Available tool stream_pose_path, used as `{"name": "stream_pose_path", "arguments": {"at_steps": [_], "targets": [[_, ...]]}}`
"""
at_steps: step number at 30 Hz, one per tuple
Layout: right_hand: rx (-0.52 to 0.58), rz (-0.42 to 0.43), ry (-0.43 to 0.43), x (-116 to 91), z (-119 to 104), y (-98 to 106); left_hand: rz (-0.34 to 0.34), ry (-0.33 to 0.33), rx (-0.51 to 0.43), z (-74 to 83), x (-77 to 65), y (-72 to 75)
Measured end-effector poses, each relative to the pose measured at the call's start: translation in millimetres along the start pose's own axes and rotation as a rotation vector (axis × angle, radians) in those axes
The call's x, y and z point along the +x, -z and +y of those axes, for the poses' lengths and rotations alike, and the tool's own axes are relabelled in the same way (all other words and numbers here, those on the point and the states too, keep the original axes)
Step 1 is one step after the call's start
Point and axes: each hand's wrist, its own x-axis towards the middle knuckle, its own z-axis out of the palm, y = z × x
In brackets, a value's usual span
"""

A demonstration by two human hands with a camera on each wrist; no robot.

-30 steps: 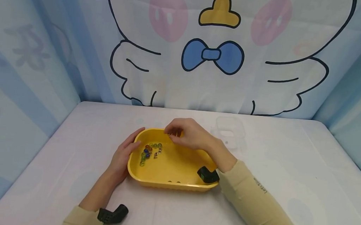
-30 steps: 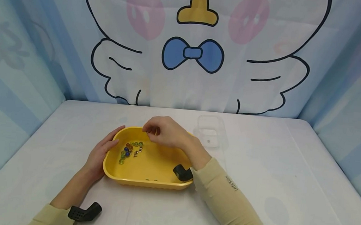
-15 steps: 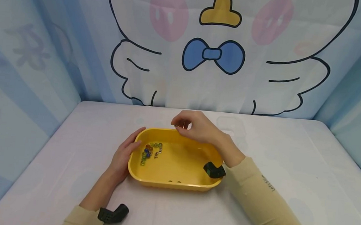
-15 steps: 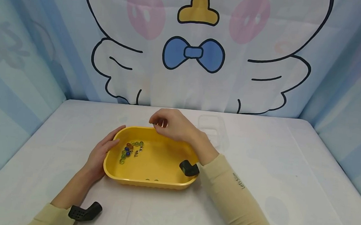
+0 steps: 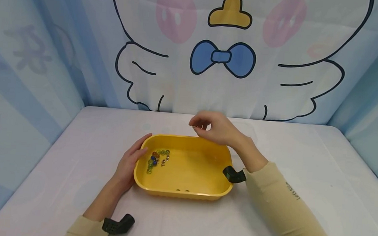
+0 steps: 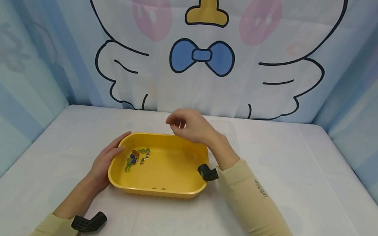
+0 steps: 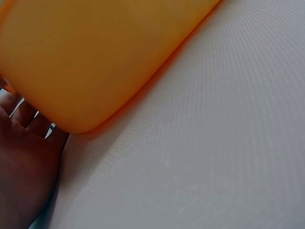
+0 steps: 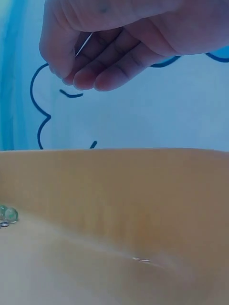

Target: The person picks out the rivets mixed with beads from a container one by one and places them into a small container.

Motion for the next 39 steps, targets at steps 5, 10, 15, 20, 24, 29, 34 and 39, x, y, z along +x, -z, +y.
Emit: {"name": "stream_pose_path", "arguments": {"at_steps": [5,10,15,20,24,29,34,39], "targets": [[-0.005,0.026,-0.011,-9,5,8,-0.004,-0.002,-0.001,0.2,0.6,-0.9],[-0.007,0.066,-0.001,-16,12,16,-0.005,-0.002,0.002,0.7,0.5,-1.7],[-0.015,0.077,-0.015,-24,19,22,-0.004,0.0,-0.001,0.9,-0.5,-1.7],[-0.018,0.077,-0.053,-34,25,26,-0.002,0.002,-0.001,1.0,-0.9,-1.8],[-0.032,0.073,-0.089,-42,30,29,0.001,0.002,-0.001,1.3,-1.1,-2.1],[-0.055,0.075,-0.114,-50,35,32,-0.001,0.0,-0.005,1.5,-1.3,-1.8],[-0.084,0.075,-0.132,-55,38,36,-0.004,-0.005,-0.005,0.9,-1.2,-1.7],[-0.114,0.067,-0.158,-60,41,40,-0.007,-0.006,-0.008,0.2,-1.3,-1.6]]}}
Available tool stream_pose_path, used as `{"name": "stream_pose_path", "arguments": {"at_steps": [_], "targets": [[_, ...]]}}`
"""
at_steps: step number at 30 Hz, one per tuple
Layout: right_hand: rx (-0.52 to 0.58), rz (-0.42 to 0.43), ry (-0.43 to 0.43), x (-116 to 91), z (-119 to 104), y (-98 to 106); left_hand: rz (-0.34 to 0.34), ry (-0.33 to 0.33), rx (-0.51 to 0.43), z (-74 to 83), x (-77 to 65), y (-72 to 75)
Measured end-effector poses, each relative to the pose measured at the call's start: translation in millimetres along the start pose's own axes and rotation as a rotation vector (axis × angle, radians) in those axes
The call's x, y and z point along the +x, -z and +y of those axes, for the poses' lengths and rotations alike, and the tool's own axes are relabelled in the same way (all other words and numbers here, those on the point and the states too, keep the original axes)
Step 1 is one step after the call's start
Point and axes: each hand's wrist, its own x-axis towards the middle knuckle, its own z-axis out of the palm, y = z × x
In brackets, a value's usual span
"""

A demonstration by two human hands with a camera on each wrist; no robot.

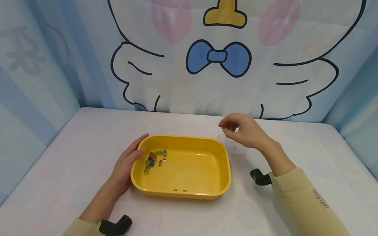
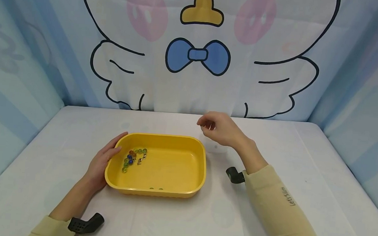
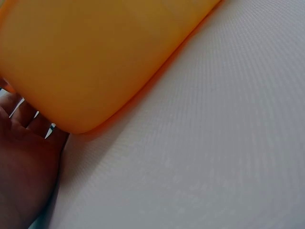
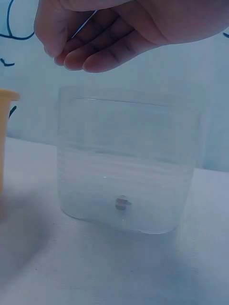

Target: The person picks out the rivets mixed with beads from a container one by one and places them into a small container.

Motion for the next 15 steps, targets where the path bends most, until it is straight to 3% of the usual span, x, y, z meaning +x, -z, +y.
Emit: {"name": "stream_pose_path", "arguments": {"at_steps": [15], "targets": [[-0.079,-0.027,-0.055,-7,12,9,0.001,0.007,0.001,0.1,-0.1,0.6]]}}
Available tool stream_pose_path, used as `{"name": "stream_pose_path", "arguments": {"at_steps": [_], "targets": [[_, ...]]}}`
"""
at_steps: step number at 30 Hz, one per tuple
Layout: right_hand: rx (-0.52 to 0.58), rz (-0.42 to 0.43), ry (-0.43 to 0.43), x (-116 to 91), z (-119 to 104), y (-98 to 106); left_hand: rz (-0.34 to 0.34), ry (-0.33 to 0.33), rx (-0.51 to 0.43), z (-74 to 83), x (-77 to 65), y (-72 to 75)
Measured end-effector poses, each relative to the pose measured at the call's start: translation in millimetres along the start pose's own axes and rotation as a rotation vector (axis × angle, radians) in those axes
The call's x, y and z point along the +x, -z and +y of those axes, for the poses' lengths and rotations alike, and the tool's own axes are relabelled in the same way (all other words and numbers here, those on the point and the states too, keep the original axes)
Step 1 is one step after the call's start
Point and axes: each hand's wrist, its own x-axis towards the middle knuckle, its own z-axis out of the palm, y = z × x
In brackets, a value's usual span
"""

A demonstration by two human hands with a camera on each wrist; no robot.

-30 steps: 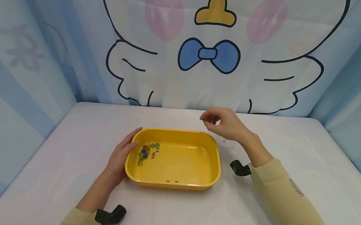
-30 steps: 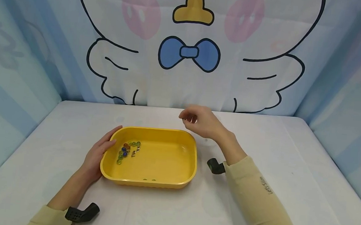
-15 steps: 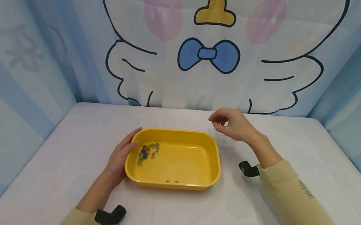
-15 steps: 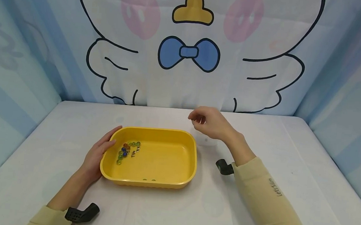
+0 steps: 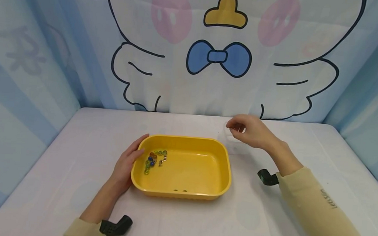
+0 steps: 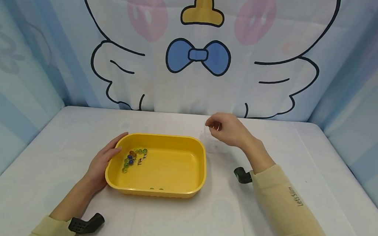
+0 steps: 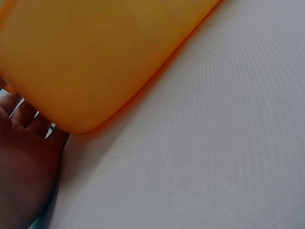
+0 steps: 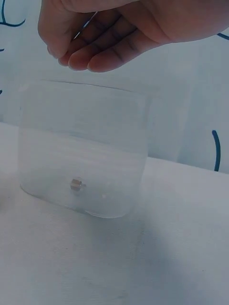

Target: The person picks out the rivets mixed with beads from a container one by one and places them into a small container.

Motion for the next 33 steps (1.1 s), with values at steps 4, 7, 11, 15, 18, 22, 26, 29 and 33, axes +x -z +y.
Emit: {"name": "stream_pose_path", "arguments": {"at_steps": [4,7,11,15,18,22,26,29,33], "targets": [[-0.007,-0.019,-0.018,-1,2,2,-0.003,-0.001,-0.009,-0.1,-0.2,-0.1],[-0.016,-0.037,-0.035,-2,4,3,-0.004,0.001,-0.007,0.1,-0.2,-0.1],[-0.03,-0.053,-0.067,-3,5,4,-0.006,0.001,-0.003,0.3,-0.3,-0.3],[-0.039,-0.064,-0.078,-3,8,5,-0.006,0.001,-0.003,0.6,-0.5,-0.5],[-0.045,-0.071,-0.075,-3,10,5,-0.004,0.002,-0.002,0.7,-0.5,-0.3],[-0.054,-0.078,-0.076,-3,11,6,-0.005,0.001,0.0,0.3,-0.2,0.0],[-0.054,-0.078,-0.086,-5,11,7,-0.006,0.003,-0.003,0.2,0.1,-0.4],[-0.048,-0.075,-0.098,-6,11,7,-0.004,0.004,-0.006,0.5,0.2,-0.9],[-0.053,-0.066,-0.107,-7,10,8,0.001,0.005,-0.005,1.1,-0.2,-1.1]]}}
